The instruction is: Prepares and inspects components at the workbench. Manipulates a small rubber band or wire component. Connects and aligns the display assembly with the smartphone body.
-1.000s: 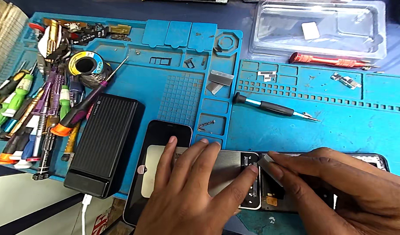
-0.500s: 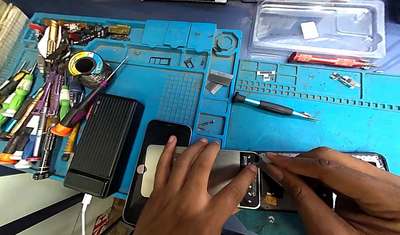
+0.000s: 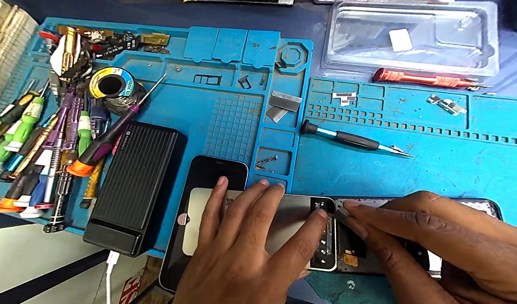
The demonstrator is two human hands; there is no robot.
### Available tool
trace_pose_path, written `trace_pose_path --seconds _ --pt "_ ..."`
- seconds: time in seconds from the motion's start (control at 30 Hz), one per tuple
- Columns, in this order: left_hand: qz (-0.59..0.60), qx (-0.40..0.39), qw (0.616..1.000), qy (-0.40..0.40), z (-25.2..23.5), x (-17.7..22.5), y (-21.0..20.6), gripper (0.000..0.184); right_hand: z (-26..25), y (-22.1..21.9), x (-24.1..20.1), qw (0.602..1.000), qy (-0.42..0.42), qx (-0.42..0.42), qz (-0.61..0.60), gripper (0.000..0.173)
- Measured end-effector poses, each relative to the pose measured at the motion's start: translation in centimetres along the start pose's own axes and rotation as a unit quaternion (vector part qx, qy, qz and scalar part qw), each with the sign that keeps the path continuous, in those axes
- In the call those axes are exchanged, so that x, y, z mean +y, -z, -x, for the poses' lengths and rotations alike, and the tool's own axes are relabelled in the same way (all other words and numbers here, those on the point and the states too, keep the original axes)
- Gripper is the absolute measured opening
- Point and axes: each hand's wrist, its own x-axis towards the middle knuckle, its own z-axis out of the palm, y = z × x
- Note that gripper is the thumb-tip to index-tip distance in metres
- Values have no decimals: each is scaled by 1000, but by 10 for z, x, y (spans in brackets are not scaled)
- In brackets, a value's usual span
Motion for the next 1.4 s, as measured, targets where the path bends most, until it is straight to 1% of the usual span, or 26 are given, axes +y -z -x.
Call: trace_pose_path --seconds 0.1,0.53,0.7,0.8,1.07,1.4 --pt "-6 0 1000 0 0 0 0 45 0 1 0 1000 10 -6 6 15" --pt "-4 1 1000 -1 0 0 -1 41 -2 2 2 1000 20 3 17 17" --pt "-3 1 1000 -1 0 0 0 42 -7 10 7 999 44 6 7 15" --pt "-2 -2 1000 1 0 0 0 43 -14 16 8 999 39 13 11 16" --pt "-3 2 1000 -2 1 -2 -1 43 -23 13 18 995 60 -68 -31 17" --pt "-1 7 1000 -1 1 -3 -2 42 -25 13 23 991 112 -70 -29 20"
